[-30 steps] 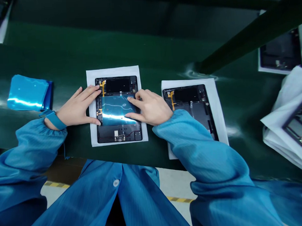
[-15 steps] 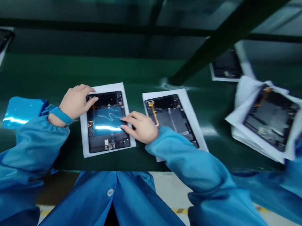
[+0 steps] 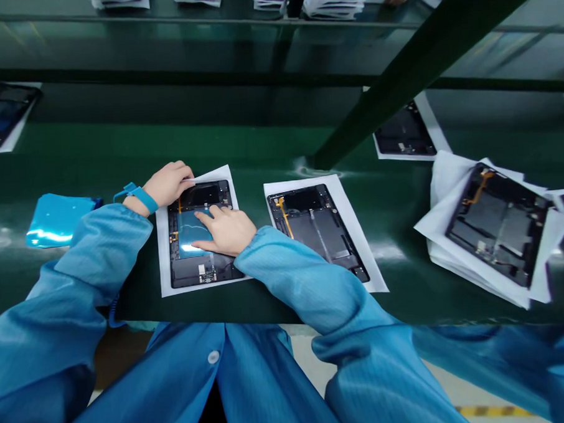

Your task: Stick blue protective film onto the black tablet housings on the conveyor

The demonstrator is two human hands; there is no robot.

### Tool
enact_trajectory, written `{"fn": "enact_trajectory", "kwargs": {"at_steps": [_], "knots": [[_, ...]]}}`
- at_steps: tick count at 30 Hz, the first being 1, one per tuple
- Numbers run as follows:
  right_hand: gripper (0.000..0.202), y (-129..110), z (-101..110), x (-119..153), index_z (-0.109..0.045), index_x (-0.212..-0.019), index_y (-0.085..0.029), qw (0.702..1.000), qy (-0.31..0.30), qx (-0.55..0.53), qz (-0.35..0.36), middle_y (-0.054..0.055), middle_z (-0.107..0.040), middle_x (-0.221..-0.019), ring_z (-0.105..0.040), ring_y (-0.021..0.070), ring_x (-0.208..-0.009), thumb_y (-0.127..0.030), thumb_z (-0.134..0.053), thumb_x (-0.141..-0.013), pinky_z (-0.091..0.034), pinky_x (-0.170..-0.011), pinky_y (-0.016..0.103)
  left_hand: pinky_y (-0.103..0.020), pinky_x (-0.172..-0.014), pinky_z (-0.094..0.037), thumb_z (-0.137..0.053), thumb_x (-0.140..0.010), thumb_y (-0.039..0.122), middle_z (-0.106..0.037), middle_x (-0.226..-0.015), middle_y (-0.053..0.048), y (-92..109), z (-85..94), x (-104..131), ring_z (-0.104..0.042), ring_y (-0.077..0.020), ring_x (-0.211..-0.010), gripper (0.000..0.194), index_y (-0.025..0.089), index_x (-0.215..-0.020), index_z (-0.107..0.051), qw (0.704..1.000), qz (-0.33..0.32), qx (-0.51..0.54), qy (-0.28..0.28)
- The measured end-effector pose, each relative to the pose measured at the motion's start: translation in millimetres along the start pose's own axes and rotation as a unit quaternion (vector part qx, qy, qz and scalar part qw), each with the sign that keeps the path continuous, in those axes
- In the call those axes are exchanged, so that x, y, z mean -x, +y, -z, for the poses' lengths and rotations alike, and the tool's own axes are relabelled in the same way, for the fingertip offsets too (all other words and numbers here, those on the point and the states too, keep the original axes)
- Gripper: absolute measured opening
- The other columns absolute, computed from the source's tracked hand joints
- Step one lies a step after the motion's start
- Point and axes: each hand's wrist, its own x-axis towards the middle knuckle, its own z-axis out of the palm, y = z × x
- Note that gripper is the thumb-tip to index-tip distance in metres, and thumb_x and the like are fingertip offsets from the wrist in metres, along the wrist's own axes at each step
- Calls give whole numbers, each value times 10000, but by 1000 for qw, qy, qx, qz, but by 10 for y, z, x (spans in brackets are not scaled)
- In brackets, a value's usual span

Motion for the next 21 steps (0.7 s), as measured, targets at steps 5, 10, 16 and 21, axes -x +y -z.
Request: {"fn": "enact_trajectory", "kwargs": {"at_steps": [5,10,16,21], "knots": [[644,104,-39,59,-595,-1419,-184,985,95,-132,-52,135,-670,-1165,-657,266,-1024,-639,-506,-972,-513,-872,377,-428,-981,-500,-475,-1003,235,-654,-1157,-152,92,28,45,-612,-305,-1141,239,148,-1102,-675,1000,10,13,11],[674,371,-128,323,-567,-1390,-113,902,215,-294,-232,187,-647,-1257,-640,216,-807,-563,-612,-890,-552,-824,428,-425,-948,-529,-399,-1040,262,-617,-1209,-151,102,328,142,-641,-294,-1124,278,127,-1129,-626,995,18,10,94],[494,436,-180,99,-701,-1019,-157,906,130,-361,-178,44,-727,-840,-660,176,-724,-579,-447,-979,-530,-651,294,-446,-1061,-500,-400,-1059,431,-604,-1236,-69,-189,755,141,-591,-258,-1219,318,195,-1090,-609,962,43,62,262],[556,773,-89,-797,-667,-1019,-110,928,173,-285,-169,71,-698,-849,-644,185,-782,-513,-287,-1064,-528,-705,314,-505,-1231,-348,-505,-1025,513,-463,-1475,-127,-253,718,351,-412,-303,-1426,564,125,-1433,-466,912,88,61,396]]}}
